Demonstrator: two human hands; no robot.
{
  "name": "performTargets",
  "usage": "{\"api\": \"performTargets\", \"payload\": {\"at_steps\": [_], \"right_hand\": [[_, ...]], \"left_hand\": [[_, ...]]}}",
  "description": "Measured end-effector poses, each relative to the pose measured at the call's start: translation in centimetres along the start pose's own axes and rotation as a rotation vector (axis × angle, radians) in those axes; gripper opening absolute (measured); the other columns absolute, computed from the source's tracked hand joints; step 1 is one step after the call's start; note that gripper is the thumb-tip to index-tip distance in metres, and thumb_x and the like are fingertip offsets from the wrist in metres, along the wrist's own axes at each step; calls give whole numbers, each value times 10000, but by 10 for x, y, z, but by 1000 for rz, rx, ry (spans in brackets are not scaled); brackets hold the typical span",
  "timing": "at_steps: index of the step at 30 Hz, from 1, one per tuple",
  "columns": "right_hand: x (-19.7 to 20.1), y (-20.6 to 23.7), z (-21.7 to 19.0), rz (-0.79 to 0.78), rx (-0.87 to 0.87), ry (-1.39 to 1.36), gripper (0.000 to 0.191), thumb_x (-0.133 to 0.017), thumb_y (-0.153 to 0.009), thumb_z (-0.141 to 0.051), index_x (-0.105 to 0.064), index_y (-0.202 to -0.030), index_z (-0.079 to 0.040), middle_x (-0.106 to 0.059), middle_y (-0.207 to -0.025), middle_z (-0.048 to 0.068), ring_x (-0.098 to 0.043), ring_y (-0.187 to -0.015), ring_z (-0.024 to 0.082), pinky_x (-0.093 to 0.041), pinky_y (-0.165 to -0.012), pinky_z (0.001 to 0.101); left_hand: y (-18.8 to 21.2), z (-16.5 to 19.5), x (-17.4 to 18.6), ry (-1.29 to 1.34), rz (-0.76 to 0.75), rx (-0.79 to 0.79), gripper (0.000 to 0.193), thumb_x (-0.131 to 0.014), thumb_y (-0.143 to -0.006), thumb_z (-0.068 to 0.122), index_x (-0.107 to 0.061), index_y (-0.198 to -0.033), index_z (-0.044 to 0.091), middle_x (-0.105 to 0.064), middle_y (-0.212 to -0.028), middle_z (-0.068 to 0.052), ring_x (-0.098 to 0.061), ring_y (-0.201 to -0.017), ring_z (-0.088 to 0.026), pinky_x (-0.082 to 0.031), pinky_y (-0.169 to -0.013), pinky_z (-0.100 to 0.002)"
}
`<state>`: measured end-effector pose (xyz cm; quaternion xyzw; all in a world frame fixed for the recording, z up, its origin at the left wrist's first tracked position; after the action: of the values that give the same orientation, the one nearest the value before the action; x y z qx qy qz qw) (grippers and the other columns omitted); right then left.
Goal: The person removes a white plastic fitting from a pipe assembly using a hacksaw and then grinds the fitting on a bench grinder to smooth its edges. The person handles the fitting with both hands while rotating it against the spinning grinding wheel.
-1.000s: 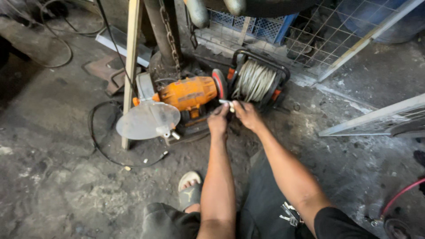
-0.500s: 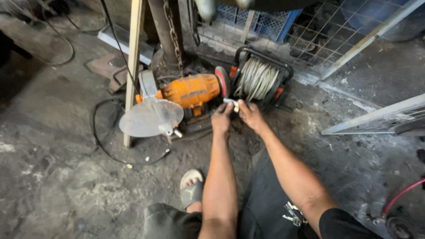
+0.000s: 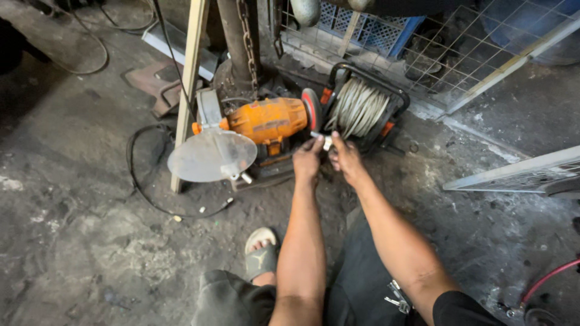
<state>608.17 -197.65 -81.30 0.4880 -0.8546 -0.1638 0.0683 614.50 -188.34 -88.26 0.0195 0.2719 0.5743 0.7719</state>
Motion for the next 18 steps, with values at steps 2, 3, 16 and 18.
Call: {"api": "performTargets", "payload": {"at_steps": [2, 3, 16, 18], "right_hand": [[-1, -1, 2, 71, -41, 47, 491, -545, -1019, -565, -577, -823, -115, -461, -576, -37, -403, -435, 100, -333, -406, 274], [-2, -2, 3, 108, -61, 71, 493, -531, -1023, -558, -595, -836, -106, -480, -585, -32, -418, -440, 103, -347, -409, 270], [3, 12, -2, 153, 604, 741, 290, -486, -1077, -263, -617, -1248, -68, -718, -1048, 194, -701, -937, 377, -537, -814, 446], [5, 12, -2, 109, 572, 717, 302, -474, -1066, -258, -608, -1263, -72, -716, -1073, 198, -700, -961, 385, -536, -830, 447]], "left_hand": [[1, 1, -2, 28, 32, -6, 378, -774, -905, 272, -745, -1112, -43, -768, -989, -59, -675, -875, -131, -535, -811, -277], [1, 1, -4, 64, 37, -15, 365, -778, -903, 257, -750, -1099, -50, -768, -983, -63, -674, -865, -132, -535, -799, -277], [3, -4, -4, 252, -22, 12, 327, -761, -907, 257, -755, -1080, -21, -756, -952, -52, -676, -819, -138, -545, -755, -282], [4, -3, -1, 131, -17, -8, 333, -761, -923, 261, -756, -1106, -17, -757, -982, -42, -671, -862, -123, -537, -799, -269]]}}
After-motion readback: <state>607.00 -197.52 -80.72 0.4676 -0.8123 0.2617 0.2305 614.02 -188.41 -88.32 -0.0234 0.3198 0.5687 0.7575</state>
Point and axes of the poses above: each hand's wrist, its own y-axis away from the middle knuckle, its own x-axis out of the back of the hand, z = x × y, the point moved 1 cm from there along -y, towards the middle knuckle
